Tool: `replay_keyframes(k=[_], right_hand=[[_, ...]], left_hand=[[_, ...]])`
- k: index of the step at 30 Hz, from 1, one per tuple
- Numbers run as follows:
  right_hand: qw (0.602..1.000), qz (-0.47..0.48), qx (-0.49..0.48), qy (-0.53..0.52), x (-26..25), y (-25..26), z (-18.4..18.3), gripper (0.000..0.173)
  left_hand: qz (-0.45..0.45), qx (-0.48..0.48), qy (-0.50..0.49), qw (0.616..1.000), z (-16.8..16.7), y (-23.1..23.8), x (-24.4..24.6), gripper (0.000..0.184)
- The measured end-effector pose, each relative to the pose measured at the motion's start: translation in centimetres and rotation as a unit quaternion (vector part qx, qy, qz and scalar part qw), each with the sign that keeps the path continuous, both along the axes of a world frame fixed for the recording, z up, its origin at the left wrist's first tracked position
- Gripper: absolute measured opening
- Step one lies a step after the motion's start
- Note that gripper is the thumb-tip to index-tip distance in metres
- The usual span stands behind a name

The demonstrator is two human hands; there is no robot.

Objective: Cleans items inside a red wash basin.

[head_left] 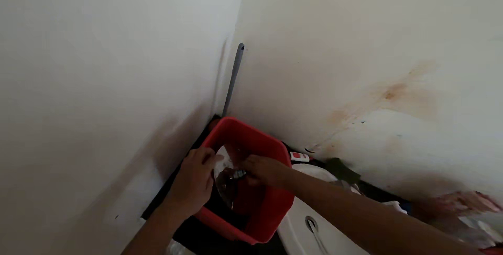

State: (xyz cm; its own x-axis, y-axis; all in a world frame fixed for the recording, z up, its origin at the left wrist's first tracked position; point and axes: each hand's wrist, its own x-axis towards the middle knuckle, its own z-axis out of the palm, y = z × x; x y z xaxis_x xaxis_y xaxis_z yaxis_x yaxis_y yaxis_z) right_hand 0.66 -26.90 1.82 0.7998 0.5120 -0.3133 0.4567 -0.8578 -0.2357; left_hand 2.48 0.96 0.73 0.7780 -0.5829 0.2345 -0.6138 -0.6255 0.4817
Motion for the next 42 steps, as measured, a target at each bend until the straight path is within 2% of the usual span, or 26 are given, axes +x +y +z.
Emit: replay_keyframes(k=[3, 7, 10, 12, 14, 17, 21, 24, 27, 30, 33, 35, 38, 42], right_hand=[[1.000, -0.017, 0.013, 0.001, -0.7, -0.6, 0.8, 0.037], [0.999, -0.025, 0.045, -0.012, -1.5, -1.0, 1.2, 0.036], [0.997, -0.035, 0.062, -0.010, -1.9, -1.0, 1.9, 0.037], [0.997, -0.033, 0.065, -0.009, -2.1, -1.1, 2.1, 0.038], [0.997, -0.039, 0.069, -0.011, -2.2, -1.1, 2.4, 0.039], [0.995, -0.046, 0.086, -0.032, -2.5, -1.5, 2.5, 0.039], [0.992, -0.085, 0.090, 0.002, -2.4, -1.8, 3.4, 0.036], [0.987, -0.103, 0.120, 0.022, -2.2, -2.5, 2.7, 0.032], [0.978, -0.107, 0.171, 0.043, -1.6, -3.2, 2.1, 0.032], [0.975, -0.112, 0.182, 0.062, -1.2, -3.6, 2.4, 0.034], [0.966, -0.186, 0.173, 0.042, -2.1, -4.1, 4.3, 0.036], [0.944, -0.256, 0.208, 0.013, -3.7, -4.8, 5.2, 0.042], [0.916, -0.297, 0.268, 0.000, -7.2, -5.0, 5.1, 0.047], [0.943, -0.281, 0.177, -0.025, -9.2, -4.0, 3.0, 0.061]], left_hand=[[-0.142, 0.092, -0.122, 0.978, 1.0, 0.6, 1.1, 0.054], [-0.265, 0.128, -0.278, 0.914, 2.2, -0.7, 1.9, 0.042], [-0.352, 0.161, -0.337, 0.858, 2.5, -1.5, 2.7, 0.033], [-0.384, 0.143, -0.388, 0.825, 1.9, -1.6, 3.5, 0.023], [-0.403, 0.123, -0.427, 0.800, 1.5, -1.6, 4.2, 0.021], [-0.424, 0.110, -0.439, 0.785, 1.3, -1.5, 4.8, 0.020], [-0.428, 0.094, -0.442, 0.783, 2.2, -2.2, 4.9, 0.022], [-0.451, 0.143, -0.415, 0.777, 5.1, -3.8, 4.2, 0.022], [-0.470, 0.213, -0.328, 0.791, 8.1, -5.7, 3.8, 0.019], [-0.466, 0.251, -0.224, 0.818, 10.0, -7.2, 3.7, 0.019], [-0.429, 0.315, -0.134, 0.836, 10.8, -8.6, 3.7, 0.023], [-0.398, 0.343, -0.069, 0.848, 11.2, -9.0, 3.8, 0.026], [-0.362, 0.319, -0.011, 0.876, 10.9, -8.9, 4.6, 0.028], [-0.311, 0.279, 0.031, 0.908, 10.8, -8.5, 5.1, 0.029]])
